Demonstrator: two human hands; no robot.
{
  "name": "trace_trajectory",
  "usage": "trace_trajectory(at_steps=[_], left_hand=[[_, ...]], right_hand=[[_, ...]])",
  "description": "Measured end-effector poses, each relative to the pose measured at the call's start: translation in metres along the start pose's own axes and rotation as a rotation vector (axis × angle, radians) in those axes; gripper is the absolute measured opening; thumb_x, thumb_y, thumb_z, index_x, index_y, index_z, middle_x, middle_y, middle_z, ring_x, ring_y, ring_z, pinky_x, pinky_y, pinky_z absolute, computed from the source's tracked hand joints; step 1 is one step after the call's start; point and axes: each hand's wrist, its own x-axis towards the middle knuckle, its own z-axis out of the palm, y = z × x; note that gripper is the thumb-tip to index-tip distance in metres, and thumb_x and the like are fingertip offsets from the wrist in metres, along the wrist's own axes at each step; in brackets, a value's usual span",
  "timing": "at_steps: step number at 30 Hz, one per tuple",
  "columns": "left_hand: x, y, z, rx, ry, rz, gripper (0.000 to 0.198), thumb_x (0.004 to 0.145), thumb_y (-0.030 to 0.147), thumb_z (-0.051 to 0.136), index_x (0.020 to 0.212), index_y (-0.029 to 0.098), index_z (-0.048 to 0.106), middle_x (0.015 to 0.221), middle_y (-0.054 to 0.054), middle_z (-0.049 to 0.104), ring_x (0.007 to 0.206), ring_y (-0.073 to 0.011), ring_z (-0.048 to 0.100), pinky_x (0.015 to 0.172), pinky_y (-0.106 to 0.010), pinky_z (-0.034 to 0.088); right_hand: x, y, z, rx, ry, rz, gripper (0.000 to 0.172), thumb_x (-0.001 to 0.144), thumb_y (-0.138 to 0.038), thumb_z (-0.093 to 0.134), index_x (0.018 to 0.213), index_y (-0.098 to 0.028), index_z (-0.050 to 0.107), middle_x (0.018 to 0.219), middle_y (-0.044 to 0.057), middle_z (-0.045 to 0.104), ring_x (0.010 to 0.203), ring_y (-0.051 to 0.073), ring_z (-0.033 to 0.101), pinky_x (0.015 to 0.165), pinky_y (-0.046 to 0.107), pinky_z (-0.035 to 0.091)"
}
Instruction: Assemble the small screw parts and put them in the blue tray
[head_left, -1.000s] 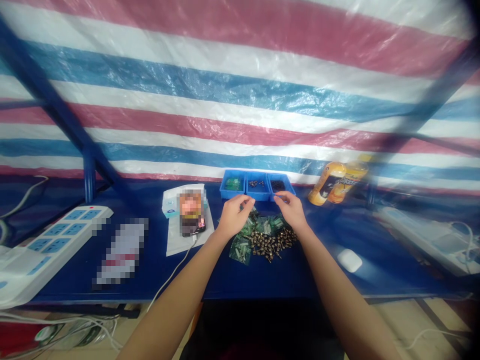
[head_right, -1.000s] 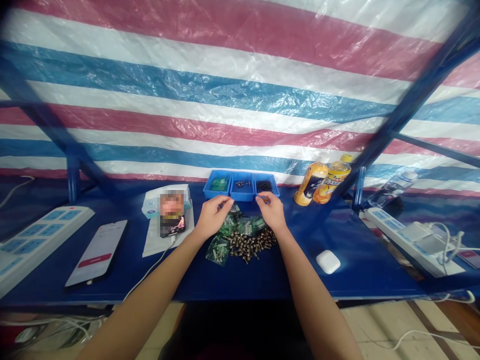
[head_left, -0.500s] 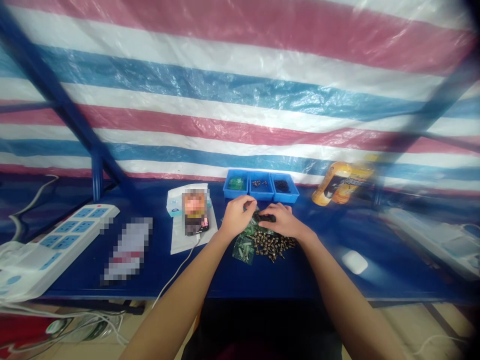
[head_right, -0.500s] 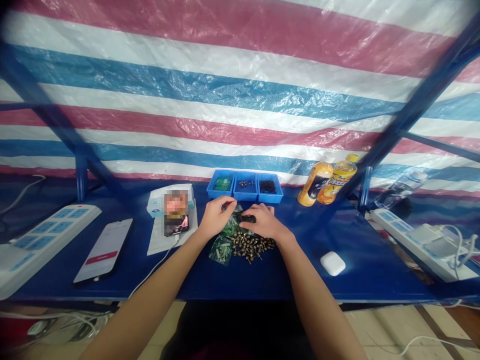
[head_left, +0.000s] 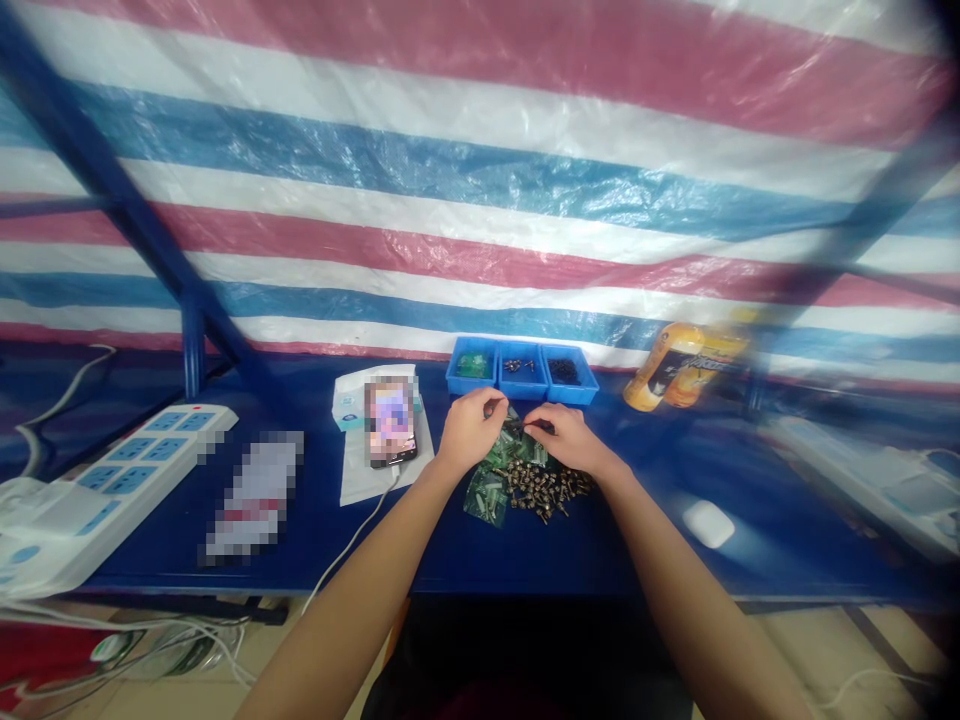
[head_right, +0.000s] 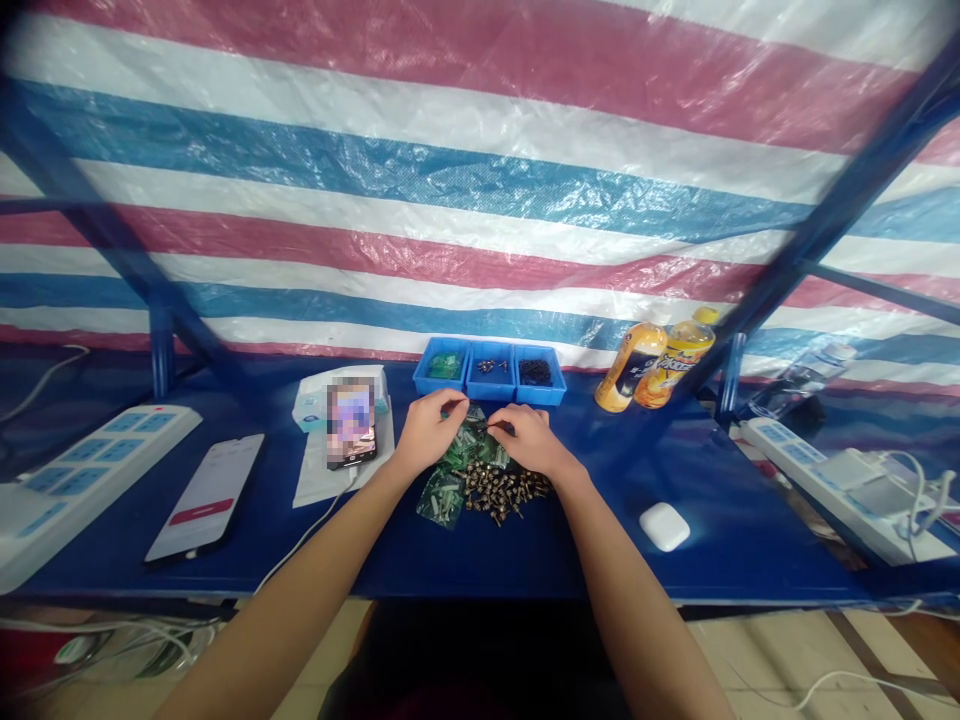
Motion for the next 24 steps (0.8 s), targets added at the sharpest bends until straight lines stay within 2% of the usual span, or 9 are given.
trace_trajectory(at_steps=[9, 17, 24], left_hand=[[0.0, 0.0, 0.002, 0.012, -0.026, 0.003, 0.018, 0.093, 0.03, 0.053, 0.089, 0.023, 0.069, 0.087, -0.001, 0.072, 0.08, -0.0167, 0.065, 0.079, -0.027, 0.048], [-0.003, 0.008, -0.001, -0.021, -0.076, 0.01, 0.032, 0.097, 0.044, 0.048, 0.091, 0.022, 0.07, 0.085, -0.001, 0.072, 0.081, -0.0165, 0.065, 0.076, -0.026, 0.047], [-0.004, 0.013, -0.002, -0.071, -0.16, 0.061, 0.025, 0.09, 0.043, 0.061, 0.099, 0.023, 0.072, 0.094, -0.003, 0.074, 0.087, -0.0196, 0.067, 0.077, -0.029, 0.05]], right_hand=[[0.002, 0.001, 0.0, 0.125, 0.027, -0.007, 0.016, 0.093, -0.034, 0.056, 0.093, -0.026, 0.07, 0.095, 0.003, 0.073, 0.087, 0.021, 0.064, 0.081, 0.035, 0.046], [0.005, 0.002, 0.001, 0.386, 0.2, 0.066, 0.023, 0.091, -0.042, 0.058, 0.093, -0.022, 0.068, 0.093, 0.003, 0.071, 0.085, 0.02, 0.064, 0.082, 0.034, 0.049], [0.007, -0.002, 0.0, 0.57, 0.234, 0.128, 0.033, 0.086, -0.051, 0.062, 0.093, -0.02, 0.067, 0.093, 0.005, 0.071, 0.087, 0.022, 0.063, 0.082, 0.036, 0.05]])
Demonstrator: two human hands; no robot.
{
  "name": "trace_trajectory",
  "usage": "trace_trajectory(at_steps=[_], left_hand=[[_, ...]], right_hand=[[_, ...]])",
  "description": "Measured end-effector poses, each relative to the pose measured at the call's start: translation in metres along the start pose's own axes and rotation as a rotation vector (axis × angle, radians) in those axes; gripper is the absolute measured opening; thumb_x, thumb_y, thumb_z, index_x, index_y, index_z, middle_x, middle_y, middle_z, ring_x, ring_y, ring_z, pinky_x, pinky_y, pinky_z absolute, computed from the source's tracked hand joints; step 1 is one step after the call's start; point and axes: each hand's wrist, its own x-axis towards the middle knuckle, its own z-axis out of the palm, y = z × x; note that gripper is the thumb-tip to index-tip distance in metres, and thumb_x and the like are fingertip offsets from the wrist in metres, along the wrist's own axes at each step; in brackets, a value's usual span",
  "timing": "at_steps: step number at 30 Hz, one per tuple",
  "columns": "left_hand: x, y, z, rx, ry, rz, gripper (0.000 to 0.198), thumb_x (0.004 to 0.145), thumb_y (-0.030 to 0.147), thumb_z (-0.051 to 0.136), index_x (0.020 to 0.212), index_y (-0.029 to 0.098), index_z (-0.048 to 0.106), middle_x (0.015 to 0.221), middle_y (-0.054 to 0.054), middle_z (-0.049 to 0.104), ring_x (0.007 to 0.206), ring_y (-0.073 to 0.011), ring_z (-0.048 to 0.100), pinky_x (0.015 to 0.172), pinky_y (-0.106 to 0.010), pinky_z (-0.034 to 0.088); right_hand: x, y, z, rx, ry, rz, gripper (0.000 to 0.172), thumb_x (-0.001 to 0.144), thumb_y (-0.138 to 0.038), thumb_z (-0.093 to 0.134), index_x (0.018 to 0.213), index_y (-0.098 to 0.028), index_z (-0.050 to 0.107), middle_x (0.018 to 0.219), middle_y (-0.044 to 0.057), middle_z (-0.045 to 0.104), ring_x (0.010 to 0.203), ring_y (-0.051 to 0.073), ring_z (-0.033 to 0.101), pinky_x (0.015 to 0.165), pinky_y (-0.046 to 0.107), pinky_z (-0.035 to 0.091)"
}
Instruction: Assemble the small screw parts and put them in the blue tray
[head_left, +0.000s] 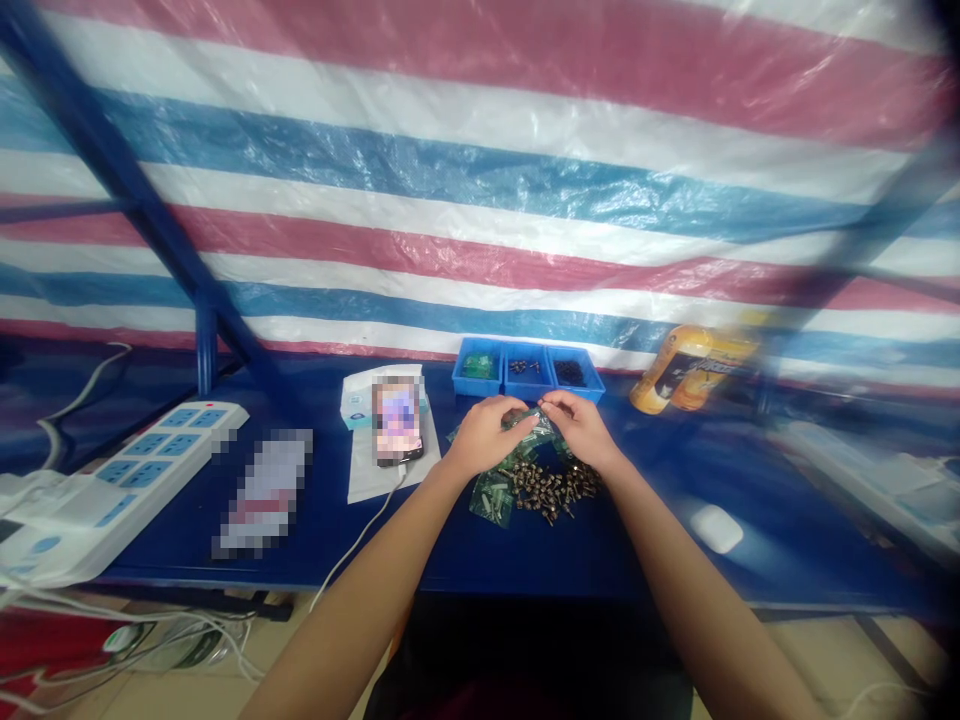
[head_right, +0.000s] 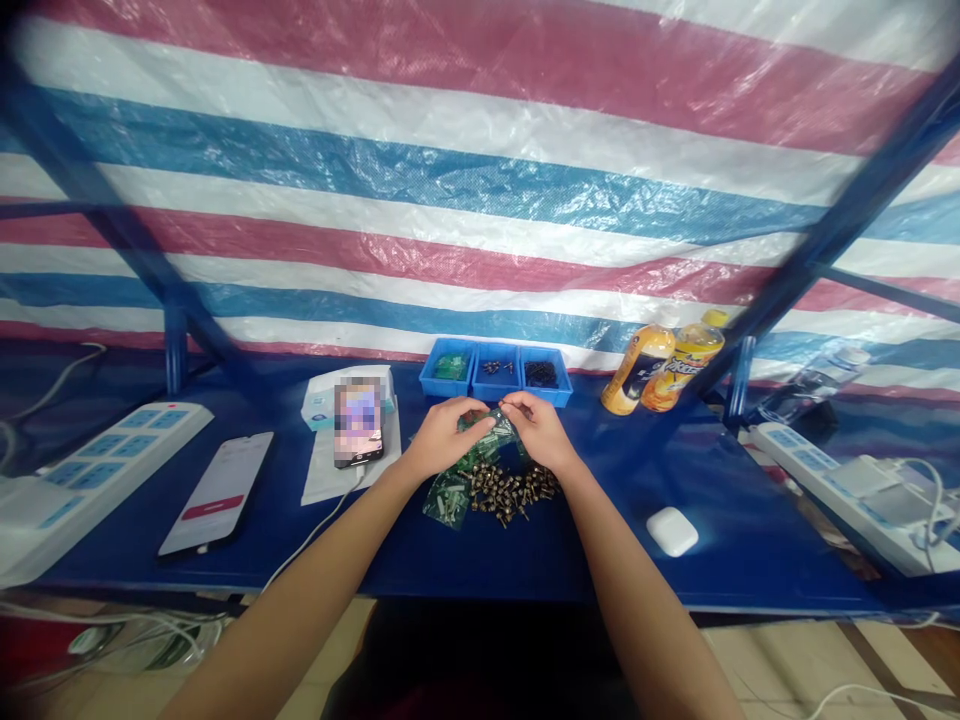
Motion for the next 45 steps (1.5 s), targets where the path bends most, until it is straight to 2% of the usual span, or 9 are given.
trace_trajectory(at_steps=[5, 9, 12, 16, 21, 28, 33, 40, 45], left_hand=[[0.0, -0.001, 0.001, -0.08, -0.052, -0.002, 0.014, 0.09, 0.03, 0.06, 0.095, 0.023, 0.071, 0.094, -0.001, 0.075, 0.085, -0.0171, 0.068, 0.076, -0.026, 0.05], [0.002, -0.003, 0.001, -0.103, 0.021, -0.045, 0.014, 0.092, 0.028, 0.056, 0.094, 0.021, 0.068, 0.089, 0.0, 0.073, 0.081, -0.0159, 0.067, 0.075, -0.026, 0.049], [0.004, -0.005, 0.0, -0.15, 0.119, -0.069, 0.018, 0.094, 0.032, 0.053, 0.099, 0.02, 0.067, 0.093, -0.002, 0.073, 0.081, -0.0163, 0.066, 0.076, -0.026, 0.05], [0.004, -0.006, -0.002, -0.224, 0.222, -0.097, 0.024, 0.095, 0.036, 0.053, 0.106, 0.02, 0.066, 0.107, -0.005, 0.073, 0.086, -0.0169, 0.067, 0.078, -0.026, 0.052], [0.003, -0.005, -0.001, -0.228, 0.212, -0.113, 0.028, 0.093, 0.039, 0.057, 0.111, 0.021, 0.068, 0.111, -0.005, 0.072, 0.083, -0.0169, 0.068, 0.072, -0.026, 0.052], [0.002, -0.005, 0.0, -0.181, 0.149, -0.088, 0.028, 0.091, 0.04, 0.061, 0.111, 0.022, 0.068, 0.101, -0.003, 0.073, 0.058, -0.0113, 0.058, 0.059, -0.025, 0.047], [0.002, -0.005, 0.0, -0.214, 0.148, -0.092, 0.027, 0.088, 0.038, 0.064, 0.11, 0.022, 0.068, 0.093, -0.002, 0.072, 0.058, -0.0108, 0.058, 0.058, -0.024, 0.047], [0.002, 0.0, -0.003, -0.283, 0.123, -0.15, 0.062, 0.083, 0.046, 0.071, 0.138, 0.025, 0.053, 0.107, -0.007, 0.071, 0.065, -0.0128, 0.064, 0.061, -0.025, 0.051], [0.004, -0.007, 0.0, -0.202, 0.035, -0.13, 0.032, 0.086, 0.048, 0.067, 0.098, 0.018, 0.072, 0.083, -0.004, 0.072, 0.07, -0.0176, 0.065, 0.064, -0.027, 0.05]], right_hand=[[0.0, -0.003, 0.002, 0.05, 0.017, 0.016, 0.035, 0.085, -0.053, 0.064, 0.092, -0.019, 0.068, 0.094, 0.006, 0.072, 0.086, 0.021, 0.063, 0.082, 0.036, 0.051], [0.001, 0.0, 0.002, 0.086, 0.067, 0.058, 0.034, 0.084, -0.052, 0.065, 0.092, -0.019, 0.069, 0.092, 0.006, 0.073, 0.084, 0.021, 0.065, 0.08, 0.035, 0.051], [0.001, 0.004, 0.0, -0.115, 0.082, 0.049, 0.03, 0.085, -0.049, 0.063, 0.089, -0.02, 0.071, 0.088, 0.005, 0.073, 0.079, 0.021, 0.064, 0.076, 0.035, 0.05], [-0.002, 0.004, -0.001, -0.401, -0.038, -0.045, 0.022, 0.084, -0.044, 0.065, 0.08, -0.024, 0.073, 0.085, 0.002, 0.073, 0.077, 0.02, 0.063, 0.075, 0.034, 0.047], [-0.005, -0.004, 0.001, -0.478, -0.098, -0.096, 0.041, 0.093, -0.048, 0.053, 0.063, -0.023, 0.066, 0.07, 0.001, 0.066, 0.07, 0.018, 0.057, 0.071, 0.032, 0.043], [-0.008, -0.019, 0.0, -0.095, -0.154, -0.024, 0.043, 0.093, -0.058, 0.05, 0.092, -0.021, 0.071, 0.088, 0.003, 0.07, 0.083, 0.021, 0.06, 0.077, 0.033, 0.047], [-0.009, -0.018, 0.004, 0.025, -0.186, -0.005, 0.036, 0.089, -0.055, 0.061, 0.092, -0.02, 0.071, 0.088, 0.002, 0.07, 0.083, 0.02, 0.061, 0.079, 0.033, 0.047], [-0.005, -0.014, 0.01, 0.116, -0.073, 0.044, 0.033, 0.083, -0.053, 0.068, 0.087, -0.02, 0.072, 0.087, 0.003, 0.072, 0.081, 0.02, 0.063, 0.078, 0.035, 0.05], [-0.004, -0.016, 0.009, 0.149, -0.014, 0.063, 0.036, 0.081, -0.056, 0.069, 0.084, -0.02, 0.071, 0.082, 0.002, 0.07, 0.076, 0.019, 0.061, 0.074, 0.033, 0.05]])
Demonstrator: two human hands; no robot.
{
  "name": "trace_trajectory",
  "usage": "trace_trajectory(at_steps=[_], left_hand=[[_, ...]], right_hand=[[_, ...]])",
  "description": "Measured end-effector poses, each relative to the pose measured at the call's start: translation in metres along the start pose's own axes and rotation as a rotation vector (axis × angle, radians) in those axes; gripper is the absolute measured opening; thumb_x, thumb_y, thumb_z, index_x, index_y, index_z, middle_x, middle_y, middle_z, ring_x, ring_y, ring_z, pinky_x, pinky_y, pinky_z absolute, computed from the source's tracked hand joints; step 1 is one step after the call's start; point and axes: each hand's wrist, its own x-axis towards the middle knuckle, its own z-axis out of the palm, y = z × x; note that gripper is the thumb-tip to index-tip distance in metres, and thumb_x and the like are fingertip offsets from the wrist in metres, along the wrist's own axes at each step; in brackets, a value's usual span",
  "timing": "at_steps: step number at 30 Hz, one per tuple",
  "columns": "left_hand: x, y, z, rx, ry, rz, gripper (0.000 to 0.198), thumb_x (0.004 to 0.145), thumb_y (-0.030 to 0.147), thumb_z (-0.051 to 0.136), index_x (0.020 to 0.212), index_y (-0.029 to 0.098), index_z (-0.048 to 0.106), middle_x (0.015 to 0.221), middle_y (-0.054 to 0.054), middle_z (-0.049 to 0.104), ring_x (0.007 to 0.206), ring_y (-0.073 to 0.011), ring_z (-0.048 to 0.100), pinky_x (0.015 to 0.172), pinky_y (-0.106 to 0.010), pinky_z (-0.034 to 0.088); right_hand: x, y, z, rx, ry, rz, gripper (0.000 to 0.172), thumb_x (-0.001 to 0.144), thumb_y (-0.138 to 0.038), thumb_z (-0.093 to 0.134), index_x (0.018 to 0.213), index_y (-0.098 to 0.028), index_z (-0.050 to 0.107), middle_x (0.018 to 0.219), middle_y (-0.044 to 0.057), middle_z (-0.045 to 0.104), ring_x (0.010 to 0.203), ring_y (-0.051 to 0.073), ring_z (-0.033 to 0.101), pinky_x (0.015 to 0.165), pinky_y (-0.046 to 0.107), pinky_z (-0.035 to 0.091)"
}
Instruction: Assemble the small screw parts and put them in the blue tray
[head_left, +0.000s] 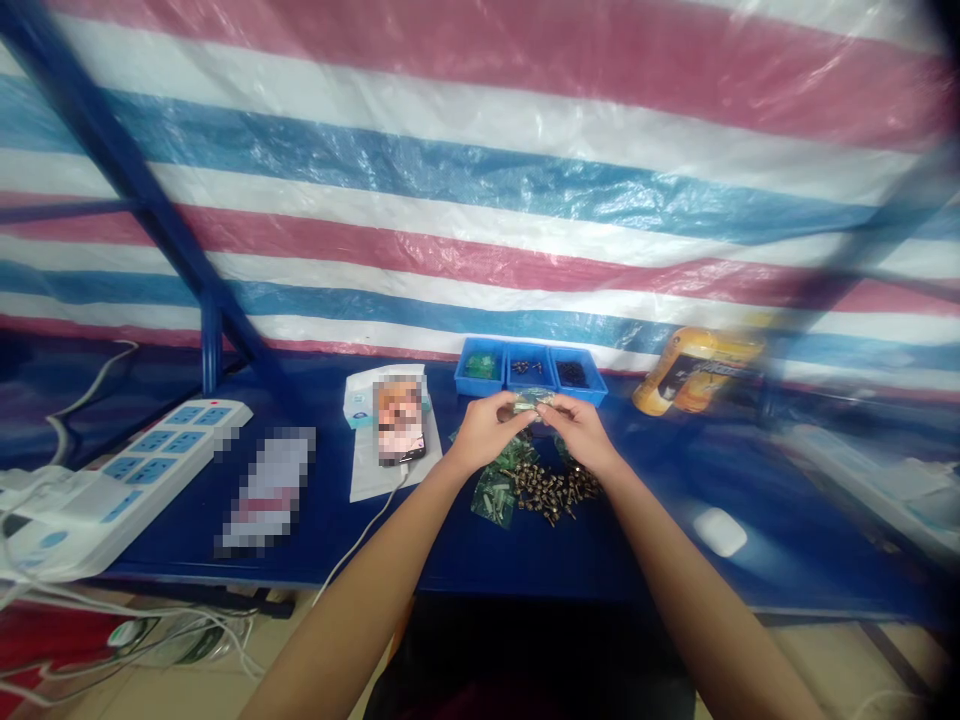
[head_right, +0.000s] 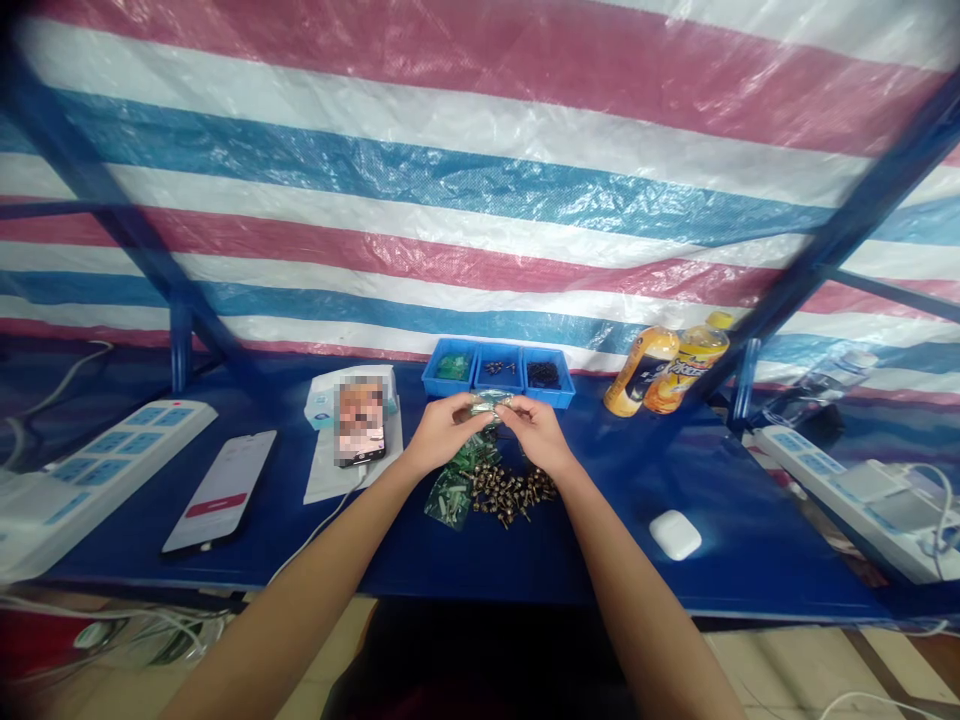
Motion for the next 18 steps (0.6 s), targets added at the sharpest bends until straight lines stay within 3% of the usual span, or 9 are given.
trace_trajectory(at_steps=[4, 8, 15, 18], left_hand=[[-0.0001, -0.0004, -0.0005, 0.022, -0.02, 0.004, 0.03, 0.089, 0.045, 0.063, 0.082, 0.017, 0.072, 0.073, -0.003, 0.071, 0.067, -0.0181, 0.063, 0.059, -0.026, 0.047], [-0.001, 0.0038, -0.0023, -0.003, -0.031, -0.001, 0.029, 0.09, 0.044, 0.061, 0.084, 0.018, 0.072, 0.077, -0.002, 0.072, 0.068, -0.0176, 0.064, 0.06, -0.026, 0.045], [0.0003, -0.0017, -0.0018, -0.051, -0.017, -0.004, 0.027, 0.091, 0.042, 0.061, 0.093, 0.018, 0.074, 0.08, -0.003, 0.073, 0.072, -0.0183, 0.065, 0.065, -0.027, 0.048], [0.001, -0.0028, -0.0026, -0.048, -0.028, -0.01, 0.025, 0.089, 0.041, 0.062, 0.088, 0.018, 0.073, 0.072, -0.002, 0.07, 0.067, -0.0171, 0.064, 0.061, -0.026, 0.046]], right_hand=[[-0.001, -0.0007, 0.0005, -0.039, -0.024, 0.0, 0.036, 0.083, -0.056, 0.067, 0.085, -0.02, 0.071, 0.083, 0.003, 0.07, 0.077, 0.019, 0.062, 0.075, 0.033, 0.05], [-0.002, 0.0011, 0.001, -0.106, -0.097, -0.028, 0.038, 0.089, -0.056, 0.06, 0.084, -0.02, 0.07, 0.082, 0.003, 0.07, 0.077, 0.019, 0.062, 0.075, 0.033, 0.05], [-0.0012, 0.0068, 0.0015, -0.071, -0.107, -0.036, 0.035, 0.089, -0.054, 0.06, 0.086, -0.02, 0.07, 0.083, 0.003, 0.069, 0.079, 0.02, 0.062, 0.074, 0.033, 0.05], [-0.0018, 0.0052, 0.0019, -0.061, -0.123, -0.051, 0.034, 0.089, -0.052, 0.061, 0.086, -0.02, 0.071, 0.084, 0.003, 0.07, 0.08, 0.02, 0.063, 0.076, 0.033, 0.05]])
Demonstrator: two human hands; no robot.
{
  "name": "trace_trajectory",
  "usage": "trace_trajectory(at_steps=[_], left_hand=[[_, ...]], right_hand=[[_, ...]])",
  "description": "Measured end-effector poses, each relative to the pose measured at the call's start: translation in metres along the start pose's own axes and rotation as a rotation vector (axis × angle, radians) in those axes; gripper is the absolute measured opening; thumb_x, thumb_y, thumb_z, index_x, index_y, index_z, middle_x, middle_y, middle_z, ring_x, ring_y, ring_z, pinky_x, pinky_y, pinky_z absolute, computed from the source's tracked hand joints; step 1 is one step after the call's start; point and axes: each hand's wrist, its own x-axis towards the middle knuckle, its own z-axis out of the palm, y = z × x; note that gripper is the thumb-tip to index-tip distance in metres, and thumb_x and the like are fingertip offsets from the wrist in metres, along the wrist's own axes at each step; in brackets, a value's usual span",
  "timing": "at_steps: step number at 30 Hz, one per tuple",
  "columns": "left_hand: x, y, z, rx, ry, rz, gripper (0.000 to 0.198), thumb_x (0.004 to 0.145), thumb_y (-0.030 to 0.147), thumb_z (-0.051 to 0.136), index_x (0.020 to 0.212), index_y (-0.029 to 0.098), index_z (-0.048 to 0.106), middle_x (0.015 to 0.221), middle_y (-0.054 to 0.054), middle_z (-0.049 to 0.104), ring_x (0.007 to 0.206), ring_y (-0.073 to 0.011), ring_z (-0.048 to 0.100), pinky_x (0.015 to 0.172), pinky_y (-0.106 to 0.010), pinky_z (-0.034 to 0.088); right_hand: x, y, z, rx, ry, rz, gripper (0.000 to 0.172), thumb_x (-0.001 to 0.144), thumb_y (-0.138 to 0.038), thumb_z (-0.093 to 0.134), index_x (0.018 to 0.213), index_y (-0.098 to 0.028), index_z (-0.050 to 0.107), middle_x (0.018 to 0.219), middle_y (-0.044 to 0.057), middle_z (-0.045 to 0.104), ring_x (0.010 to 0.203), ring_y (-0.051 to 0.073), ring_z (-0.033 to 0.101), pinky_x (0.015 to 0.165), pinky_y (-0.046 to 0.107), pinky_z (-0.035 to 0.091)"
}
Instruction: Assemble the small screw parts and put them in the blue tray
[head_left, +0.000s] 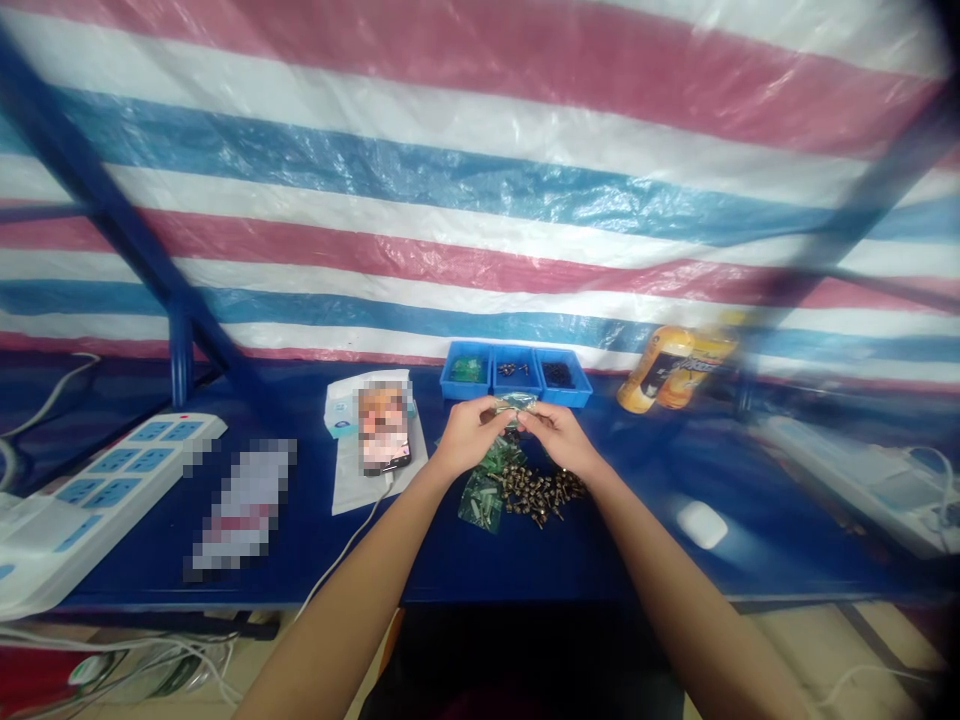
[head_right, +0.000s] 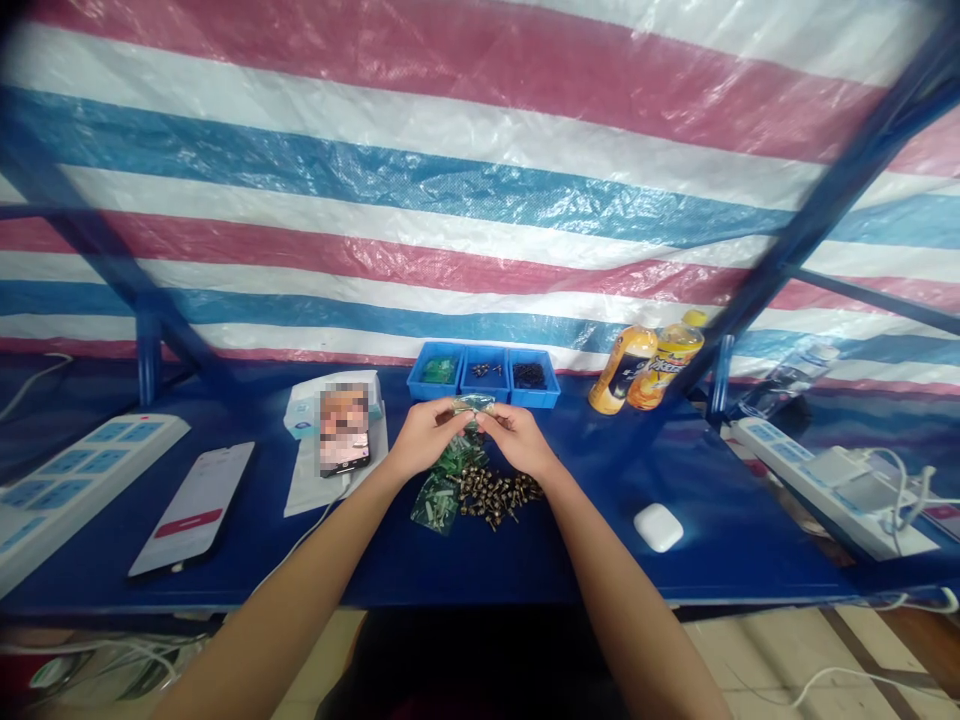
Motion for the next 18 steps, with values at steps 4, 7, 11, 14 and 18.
trace_trajectory(at_steps=[4, 7, 11, 14, 18], left_hand=[[0.0003, 0.0018, -0.0009, 0.011, -0.002, -0.005, 0.028, 0.089, 0.042, 0.063, 0.081, 0.017, 0.071, 0.066, -0.001, 0.067, 0.061, -0.0153, 0.06, 0.058, -0.024, 0.042], [0.0002, 0.0037, -0.0013, 0.029, 0.011, -0.004, 0.032, 0.088, 0.043, 0.064, 0.071, 0.017, 0.067, 0.062, 0.0, 0.065, 0.058, -0.0142, 0.058, 0.055, -0.024, 0.039], [-0.0001, 0.004, -0.0018, 0.024, 0.016, 0.005, 0.035, 0.088, 0.045, 0.063, 0.068, 0.017, 0.063, 0.06, 0.0, 0.063, 0.055, -0.0136, 0.055, 0.053, -0.024, 0.037], [0.0001, 0.0023, -0.0017, -0.005, 0.006, 0.018, 0.034, 0.088, 0.045, 0.063, 0.071, 0.017, 0.065, 0.061, -0.001, 0.063, 0.057, -0.0139, 0.056, 0.053, -0.024, 0.038], [0.0005, 0.0014, -0.0017, -0.04, 0.009, 0.023, 0.032, 0.088, 0.044, 0.064, 0.074, 0.016, 0.065, 0.063, -0.001, 0.063, 0.059, -0.014, 0.056, 0.056, -0.024, 0.04]], right_hand=[[-0.0012, -0.0031, 0.0, -0.035, 0.009, -0.01, 0.036, 0.089, -0.053, 0.061, 0.087, -0.019, 0.073, 0.082, 0.003, 0.071, 0.08, 0.021, 0.064, 0.076, 0.033, 0.05], [-0.0018, -0.0041, 0.0, -0.046, 0.02, -0.015, 0.035, 0.089, -0.051, 0.062, 0.086, -0.018, 0.074, 0.081, 0.003, 0.072, 0.078, 0.02, 0.064, 0.075, 0.032, 0.05], [-0.0021, -0.0042, 0.0002, -0.03, 0.034, -0.032, 0.034, 0.089, -0.05, 0.063, 0.08, -0.019, 0.073, 0.083, 0.003, 0.072, 0.077, 0.02, 0.063, 0.075, 0.033, 0.05], [-0.0018, -0.0036, 0.001, -0.002, 0.034, -0.04, 0.032, 0.089, -0.049, 0.063, 0.081, -0.019, 0.073, 0.084, 0.002, 0.072, 0.078, 0.02, 0.063, 0.076, 0.033, 0.049], [-0.0009, -0.0003, 0.0032, 0.032, 0.031, -0.035, 0.031, 0.089, -0.049, 0.063, 0.086, -0.02, 0.072, 0.085, 0.003, 0.071, 0.078, 0.019, 0.062, 0.076, 0.032, 0.05]])
